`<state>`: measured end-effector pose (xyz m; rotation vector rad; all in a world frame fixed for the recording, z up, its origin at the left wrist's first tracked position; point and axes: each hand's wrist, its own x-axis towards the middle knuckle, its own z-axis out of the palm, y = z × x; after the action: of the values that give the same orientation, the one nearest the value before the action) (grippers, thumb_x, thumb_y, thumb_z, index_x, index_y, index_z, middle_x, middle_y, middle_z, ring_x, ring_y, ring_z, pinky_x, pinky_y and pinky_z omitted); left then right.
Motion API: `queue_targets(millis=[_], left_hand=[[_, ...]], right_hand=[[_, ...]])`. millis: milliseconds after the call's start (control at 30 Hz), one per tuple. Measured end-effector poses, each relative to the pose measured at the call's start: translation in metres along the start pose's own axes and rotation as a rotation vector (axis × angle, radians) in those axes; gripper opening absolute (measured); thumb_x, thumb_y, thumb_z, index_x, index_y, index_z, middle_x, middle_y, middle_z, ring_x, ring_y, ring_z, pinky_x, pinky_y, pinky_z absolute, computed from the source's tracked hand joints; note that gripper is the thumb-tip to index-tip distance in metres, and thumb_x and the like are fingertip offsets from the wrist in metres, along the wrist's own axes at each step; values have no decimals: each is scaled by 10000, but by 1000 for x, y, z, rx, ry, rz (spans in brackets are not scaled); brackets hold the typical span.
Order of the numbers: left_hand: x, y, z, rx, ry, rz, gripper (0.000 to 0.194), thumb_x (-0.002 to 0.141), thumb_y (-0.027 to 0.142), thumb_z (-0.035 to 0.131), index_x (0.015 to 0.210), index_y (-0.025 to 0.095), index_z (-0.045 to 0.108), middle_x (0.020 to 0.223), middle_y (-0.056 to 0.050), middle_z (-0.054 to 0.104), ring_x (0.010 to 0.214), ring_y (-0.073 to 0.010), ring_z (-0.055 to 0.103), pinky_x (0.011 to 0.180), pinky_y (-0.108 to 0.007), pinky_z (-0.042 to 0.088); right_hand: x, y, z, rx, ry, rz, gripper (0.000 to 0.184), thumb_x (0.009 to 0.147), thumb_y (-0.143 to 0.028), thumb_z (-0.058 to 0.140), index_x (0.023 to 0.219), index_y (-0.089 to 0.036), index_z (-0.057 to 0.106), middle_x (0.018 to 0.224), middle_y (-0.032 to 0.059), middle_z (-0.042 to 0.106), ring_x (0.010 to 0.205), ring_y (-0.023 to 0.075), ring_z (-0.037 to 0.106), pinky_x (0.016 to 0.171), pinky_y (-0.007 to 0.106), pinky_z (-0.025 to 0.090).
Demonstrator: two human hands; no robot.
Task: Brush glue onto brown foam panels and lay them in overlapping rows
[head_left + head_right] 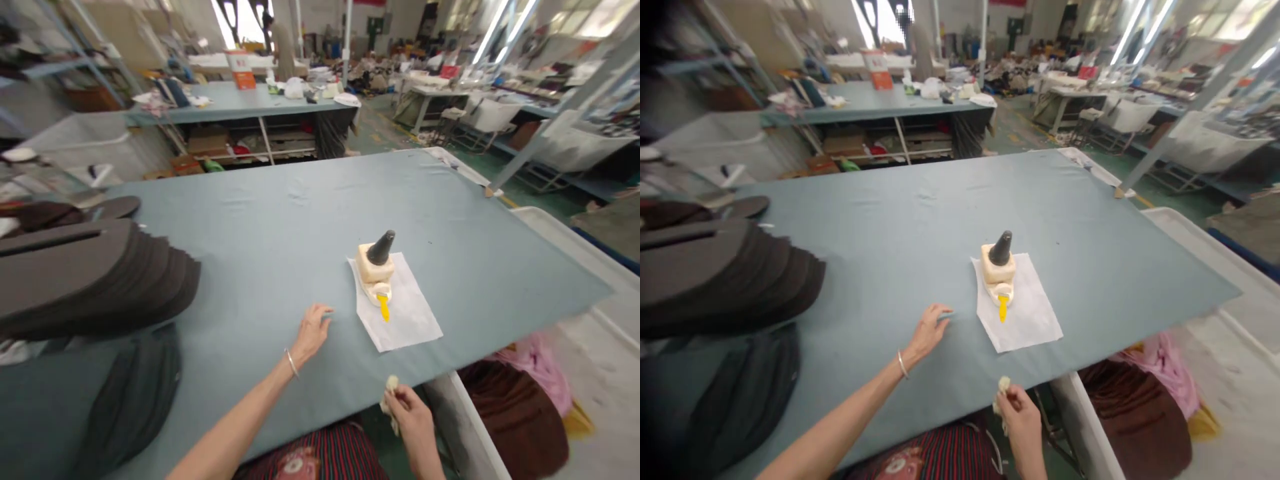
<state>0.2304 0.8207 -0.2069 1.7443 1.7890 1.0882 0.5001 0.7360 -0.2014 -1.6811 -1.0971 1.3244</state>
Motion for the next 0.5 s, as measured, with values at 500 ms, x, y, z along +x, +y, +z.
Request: queue_targets(millis=[500], left_hand=[[-202,10,-141,-397,421,-448,263,774,211,598,1029,197,662,974,-45,619,801,-116,579,791,-245,469]], right_hand=[[-59,-56,240,90,-982,286,395,514,-318,829,830,-174,639,906,41,662,813,166,619,704,247,521]])
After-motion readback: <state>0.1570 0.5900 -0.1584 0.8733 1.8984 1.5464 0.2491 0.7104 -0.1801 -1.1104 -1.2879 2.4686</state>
